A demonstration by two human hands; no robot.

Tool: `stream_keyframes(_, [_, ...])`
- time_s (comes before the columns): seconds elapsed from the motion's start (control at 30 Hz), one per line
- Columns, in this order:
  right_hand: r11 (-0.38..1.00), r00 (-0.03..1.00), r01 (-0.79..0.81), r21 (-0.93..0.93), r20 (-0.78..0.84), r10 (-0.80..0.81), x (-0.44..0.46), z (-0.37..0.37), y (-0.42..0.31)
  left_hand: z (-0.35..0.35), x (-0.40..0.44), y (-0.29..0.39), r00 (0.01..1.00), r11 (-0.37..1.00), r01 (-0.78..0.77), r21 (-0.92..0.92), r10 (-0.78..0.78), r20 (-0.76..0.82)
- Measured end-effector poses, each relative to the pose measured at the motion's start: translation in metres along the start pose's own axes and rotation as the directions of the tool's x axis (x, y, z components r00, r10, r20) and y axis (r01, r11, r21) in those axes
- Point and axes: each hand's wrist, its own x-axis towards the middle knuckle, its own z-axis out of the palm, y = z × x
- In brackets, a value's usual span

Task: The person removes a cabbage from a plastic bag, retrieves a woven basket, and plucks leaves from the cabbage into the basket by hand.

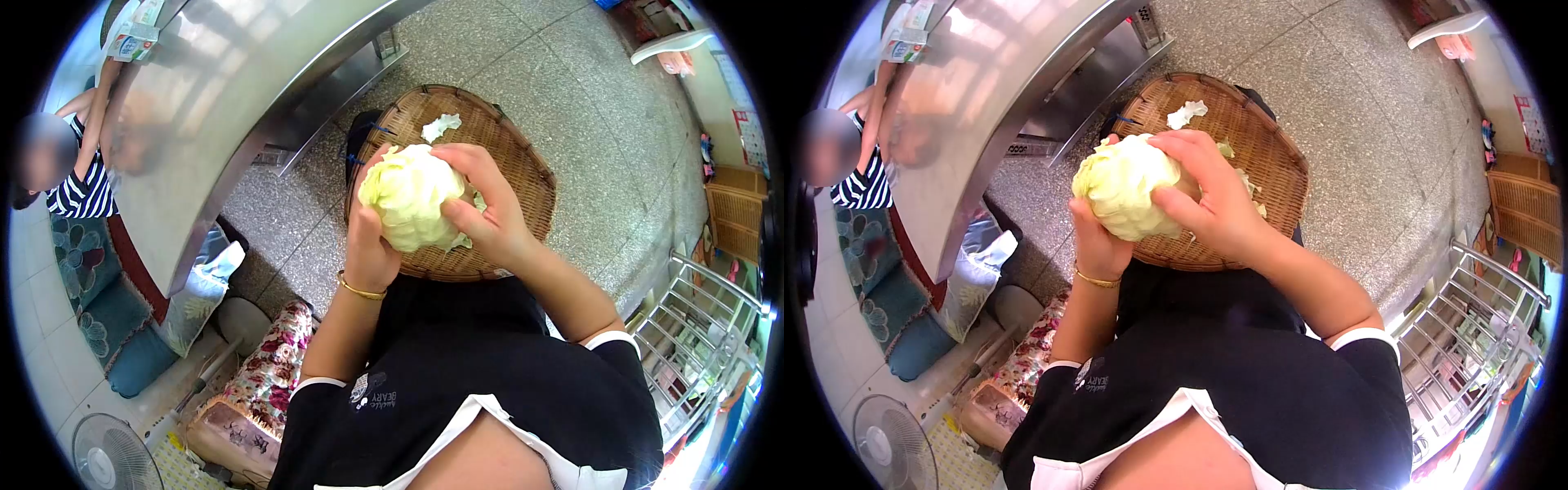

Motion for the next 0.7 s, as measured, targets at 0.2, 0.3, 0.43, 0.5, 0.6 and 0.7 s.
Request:
stream_keyframes(0.2, [0.943, 0.985, 0.089, -0.320, -0.114, -0.131, 0.001, -0.010, 0.003, 0.010, -0.007, 0.002, 0.995, 0.984, 0.075, 0.160, -0.084, 0.049])
stream_keyframes(0.3, [0.986, 0.983, 0.162, -0.050, -0.083, -0.166, 0.005, -0.010, -0.008, 0.009, -0.008, -0.004, 0.992, 0.990, 0.130, 0.054, -0.129, -0.012])
stream_keyframes(0.43, [0.939, 0.956, 0.268, -0.214, -0.065, -0.287, 0.001, -0.011, -0.007, 0.008, -0.011, -0.004, 0.993, 0.994, 0.106, -0.007, -0.107, -0.051])
stream_keyframes(0.5, [0.944, 0.956, 0.241, -0.225, -0.111, -0.271, 0.000, -0.011, -0.007, 0.006, -0.012, -0.005, 0.990, 0.990, 0.138, -0.003, -0.138, -0.040])
stream_keyframes(0.6, [0.935, 0.938, -0.192, 0.300, -0.224, 0.264, 0.002, -0.013, -0.019, 0.009, -0.012, -0.002, 0.984, 0.982, 0.175, -0.073, -0.176, -0.008])
stream_keyframes(0.7, [0.511, 0.841, -0.205, 0.835, -0.117, 0.529, 0.018, -0.024, -0.030, 0.002, -0.011, -0.003, 0.980, 0.972, 0.191, -0.136, -0.181, 0.084])
